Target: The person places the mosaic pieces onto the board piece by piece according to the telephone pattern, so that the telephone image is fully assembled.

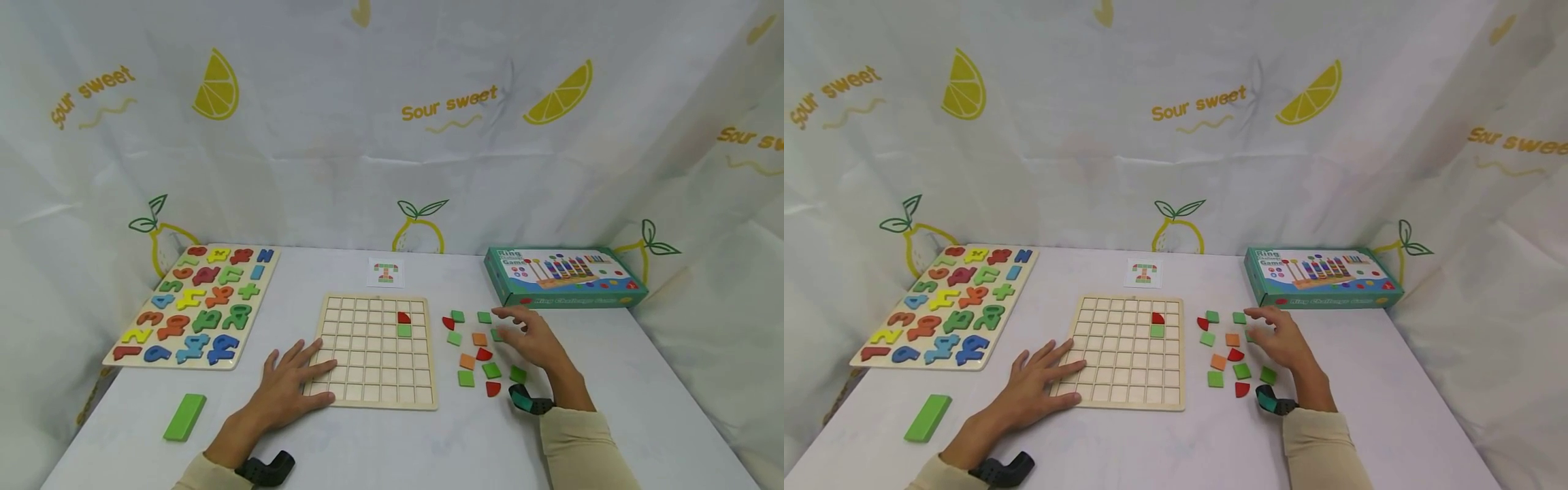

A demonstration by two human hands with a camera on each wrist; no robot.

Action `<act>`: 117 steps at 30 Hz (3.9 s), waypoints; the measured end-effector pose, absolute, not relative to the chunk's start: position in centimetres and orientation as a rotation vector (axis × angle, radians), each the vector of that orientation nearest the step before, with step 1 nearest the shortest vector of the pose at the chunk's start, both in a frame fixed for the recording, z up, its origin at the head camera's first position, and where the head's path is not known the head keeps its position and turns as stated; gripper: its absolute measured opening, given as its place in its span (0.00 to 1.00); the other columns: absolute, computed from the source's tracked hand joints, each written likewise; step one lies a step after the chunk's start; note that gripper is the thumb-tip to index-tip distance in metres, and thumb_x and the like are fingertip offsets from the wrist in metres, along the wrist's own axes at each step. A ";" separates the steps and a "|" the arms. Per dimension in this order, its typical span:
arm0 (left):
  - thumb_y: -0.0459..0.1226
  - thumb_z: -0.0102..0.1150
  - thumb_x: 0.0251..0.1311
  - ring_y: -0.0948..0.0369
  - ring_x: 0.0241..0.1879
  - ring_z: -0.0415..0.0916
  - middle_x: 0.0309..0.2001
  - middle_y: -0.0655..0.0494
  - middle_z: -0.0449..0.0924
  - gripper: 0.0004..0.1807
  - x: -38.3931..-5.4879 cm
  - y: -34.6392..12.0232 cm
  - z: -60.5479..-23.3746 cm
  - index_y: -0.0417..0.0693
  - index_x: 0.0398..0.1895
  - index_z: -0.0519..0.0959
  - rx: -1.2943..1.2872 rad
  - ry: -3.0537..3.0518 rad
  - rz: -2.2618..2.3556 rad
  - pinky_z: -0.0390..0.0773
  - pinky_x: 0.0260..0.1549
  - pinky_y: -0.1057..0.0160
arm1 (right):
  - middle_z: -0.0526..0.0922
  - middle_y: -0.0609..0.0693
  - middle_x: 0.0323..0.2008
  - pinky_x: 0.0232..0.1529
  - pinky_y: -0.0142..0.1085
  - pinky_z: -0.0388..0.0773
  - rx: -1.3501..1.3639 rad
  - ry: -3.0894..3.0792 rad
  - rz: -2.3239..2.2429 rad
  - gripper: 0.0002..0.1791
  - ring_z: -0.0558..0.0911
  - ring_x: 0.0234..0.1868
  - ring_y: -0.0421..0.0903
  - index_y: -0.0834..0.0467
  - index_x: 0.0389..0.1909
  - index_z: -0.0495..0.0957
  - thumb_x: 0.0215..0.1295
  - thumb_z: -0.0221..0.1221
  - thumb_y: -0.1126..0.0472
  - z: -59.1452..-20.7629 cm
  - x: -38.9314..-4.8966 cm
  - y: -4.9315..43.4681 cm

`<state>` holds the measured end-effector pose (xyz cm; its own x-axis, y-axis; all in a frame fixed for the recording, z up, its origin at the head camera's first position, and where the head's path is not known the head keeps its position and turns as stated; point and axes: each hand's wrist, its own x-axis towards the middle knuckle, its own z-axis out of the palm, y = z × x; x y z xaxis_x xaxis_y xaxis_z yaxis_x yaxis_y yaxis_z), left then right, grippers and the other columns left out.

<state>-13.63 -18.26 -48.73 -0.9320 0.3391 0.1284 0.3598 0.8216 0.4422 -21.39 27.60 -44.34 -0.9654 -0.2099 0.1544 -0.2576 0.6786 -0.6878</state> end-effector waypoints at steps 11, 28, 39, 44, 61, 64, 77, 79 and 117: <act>0.63 0.62 0.50 0.43 0.71 0.46 0.71 0.51 0.60 0.34 -13.7 -18.2 -48.9 0.59 0.60 0.79 -0.566 -2.957 -0.735 0.36 0.60 0.31 | 0.71 0.63 0.59 0.56 0.65 0.61 0.287 -2.965 1.030 0.21 0.61 0.60 0.65 0.61 0.56 0.78 0.59 0.61 0.69 -46.1 -21.6 28.3; 0.61 0.65 0.50 0.43 0.71 0.46 0.71 0.52 0.59 0.34 -13.7 -18.1 -48.6 0.59 0.60 0.79 -0.568 -2.976 -0.769 0.36 0.61 0.32 | 0.75 0.61 0.52 0.56 0.63 0.64 0.282 -2.916 0.961 0.16 0.64 0.59 0.64 0.63 0.52 0.78 0.63 0.61 0.68 -45.2 -21.4 27.9; 0.64 0.62 0.51 0.43 0.71 0.46 0.71 0.52 0.60 0.35 -13.7 -18.4 -48.7 0.59 0.60 0.79 -0.552 -2.972 -0.760 0.36 0.60 0.32 | 0.78 0.62 0.49 0.51 0.62 0.66 0.478 -2.713 0.928 0.18 0.68 0.54 0.61 0.66 0.53 0.78 0.61 0.63 0.69 -41.0 -20.9 25.9; 0.64 0.62 0.50 0.43 0.71 0.47 0.71 0.52 0.60 0.34 -13.6 -18.6 -48.7 0.59 0.59 0.79 -0.546 -2.968 -0.743 0.37 0.60 0.32 | 0.79 0.61 0.49 0.51 0.62 0.67 0.508 -2.673 0.944 0.16 0.69 0.54 0.61 0.65 0.51 0.79 0.62 0.63 0.67 -39.4 -20.9 24.3; 0.62 0.64 0.50 0.44 0.71 0.46 0.71 0.52 0.59 0.34 -13.7 -18.3 -48.7 0.59 0.60 0.79 -0.550 -2.967 -0.764 0.36 0.61 0.32 | 0.80 0.57 0.43 0.51 0.56 0.68 0.638 -2.527 1.026 0.16 0.71 0.51 0.56 0.65 0.50 0.80 0.60 0.65 0.69 -36.8 -21.5 19.0; 0.63 0.63 0.50 0.44 0.71 0.46 0.71 0.53 0.59 0.34 -13.7 -18.3 -48.8 0.59 0.60 0.79 -0.550 -2.967 -0.764 0.36 0.61 0.32 | 0.80 0.56 0.43 0.51 0.55 0.68 0.654 -2.518 1.050 0.16 0.70 0.52 0.55 0.65 0.50 0.80 0.60 0.65 0.68 -36.8 -21.8 17.8; 0.63 0.63 0.50 0.44 0.71 0.47 0.71 0.52 0.60 0.34 -13.7 -18.5 -48.9 0.59 0.59 0.79 -0.556 -2.957 -0.745 0.37 0.61 0.32 | 0.81 0.54 0.43 0.45 0.50 0.69 0.684 -2.548 1.150 0.14 0.72 0.46 0.55 0.63 0.47 0.82 0.59 0.66 0.66 -38.9 -23.2 13.7; 0.63 0.63 0.50 0.44 0.71 0.47 0.71 0.52 0.60 0.34 -13.7 -18.5 -48.9 0.59 0.59 0.79 -0.559 -2.956 -0.746 0.37 0.60 0.32 | 0.81 0.54 0.42 0.46 0.51 0.70 0.692 -2.557 1.165 0.14 0.72 0.46 0.56 0.63 0.47 0.82 0.60 0.66 0.65 -39.4 -23.5 13.3; 0.62 0.64 0.50 0.43 0.71 0.48 0.71 0.51 0.61 0.34 -13.7 -18.4 -48.8 0.59 0.59 0.80 -0.556 -2.946 -0.746 0.37 0.60 0.31 | 0.77 0.54 0.40 0.43 0.48 0.71 0.666 -2.865 1.030 0.11 0.74 0.43 0.54 0.58 0.43 0.85 0.59 0.66 0.62 -46.4 -26.5 9.6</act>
<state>-13.70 -18.37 -48.81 -0.9339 0.3305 0.1363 0.3555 0.8188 0.4507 -26.52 9.60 -46.43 -0.9083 -0.3848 0.1640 -0.4011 0.6901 -0.6024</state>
